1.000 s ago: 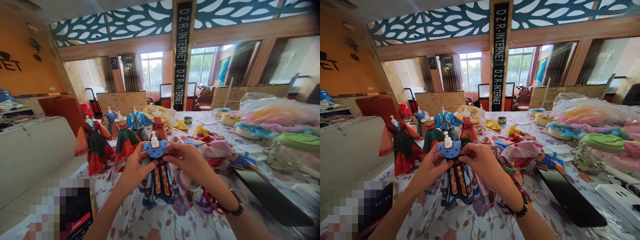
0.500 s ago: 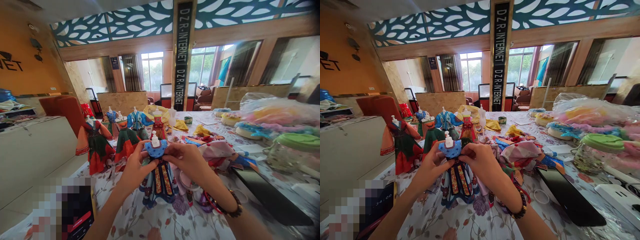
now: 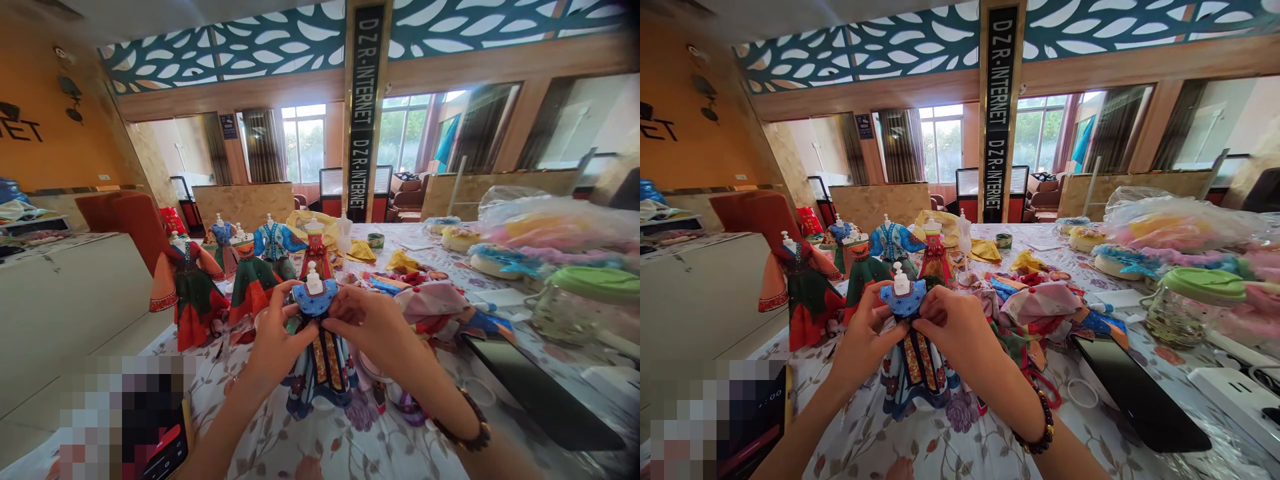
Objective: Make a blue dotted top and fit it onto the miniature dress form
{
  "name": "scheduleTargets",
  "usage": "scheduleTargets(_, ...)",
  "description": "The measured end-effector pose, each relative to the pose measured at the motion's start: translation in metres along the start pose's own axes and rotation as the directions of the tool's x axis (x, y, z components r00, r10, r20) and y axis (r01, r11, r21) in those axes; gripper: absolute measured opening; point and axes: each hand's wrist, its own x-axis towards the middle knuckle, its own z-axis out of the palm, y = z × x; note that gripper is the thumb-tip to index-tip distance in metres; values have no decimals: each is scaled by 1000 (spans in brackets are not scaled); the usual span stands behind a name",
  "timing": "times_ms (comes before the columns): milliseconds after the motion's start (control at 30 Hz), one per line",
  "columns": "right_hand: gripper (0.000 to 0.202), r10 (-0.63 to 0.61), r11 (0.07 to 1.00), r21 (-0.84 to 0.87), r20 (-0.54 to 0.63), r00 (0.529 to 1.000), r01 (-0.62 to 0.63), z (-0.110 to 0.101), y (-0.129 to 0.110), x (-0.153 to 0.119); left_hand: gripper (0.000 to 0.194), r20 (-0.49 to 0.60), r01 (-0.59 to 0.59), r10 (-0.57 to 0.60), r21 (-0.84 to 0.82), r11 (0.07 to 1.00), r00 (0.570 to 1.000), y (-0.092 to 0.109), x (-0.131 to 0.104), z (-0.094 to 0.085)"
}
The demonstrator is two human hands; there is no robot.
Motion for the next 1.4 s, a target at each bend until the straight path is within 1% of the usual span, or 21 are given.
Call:
scheduleTargets(167,9,-17,996,-84,-47,999,13,0,1,0,42,2,-16,16,35,999,1000,0,-1,0)
scheduleTargets(333,9,-40,988,-151,-75,996,28,2,1,3,41,-7,-32,32,25,999,999,-5,1,0)
scheduleTargets(400,7,-65,983,-174,-66,996,53,3,2,3,41,-17,-32,33,15,999,999,-6,2,1)
scheduleTargets(533,5,-99,989,-111,-23,995,96,-2,5,2,47,-48,-12,11,-27,1000,999,-5,3,1)
scheduleTargets(633,8,-61,993,-102,-36,997,57,-19,10,0,52,-73,12,-21,-121,993,997,-4,4,-2)
scheduleTargets(767,9,4,980,-199,-56,998,-15,-55,20,-9,56,-162,34,-79,-264,964,984,-3,8,-10)
scheduleTargets(900,19,126,927,-359,34,991,-106,-92,32,-28,52,-228,61,-143,-333,941,963,2,9,-15)
scheduleTargets(967,23,144,904,-410,17,989,-124,-105,37,-40,47,-225,81,-171,-361,929,959,5,7,-15)
scheduleTargets(1000,24,172,897,-417,18,985,-149,-110,40,-46,46,-210,98,-186,-370,924,960,6,5,-15)
scheduleTargets(1067,27,250,877,-437,61,966,-200,-118,46,-57,47,-173,134,-210,-370,919,962,8,0,-14)
scheduleTargets(1167,25,361,820,-510,112,926,-258,-120,65,-71,51,-139,153,-216,-360,920,966,7,-8,-12)
scheduleTargets(1233,22,406,770,-582,133,904,-260,-116,84,-80,53,-144,150,-215,-364,919,966,6,-13,-12)
scheduleTargets(1267,20,427,741,-623,147,892,-251,-111,94,-84,53,-150,146,-213,-369,918,965,5,-16,-12)
scheduleTargets(1333,18,452,675,-695,123,883,-248,-100,113,-91,53,-176,138,-217,-379,915,960,5,-20,-13)
scheduleTargets(1400,16,468,648,-722,125,875,-244,-87,126,-94,52,-216,134,-230,-383,914,949,5,-24,-14)
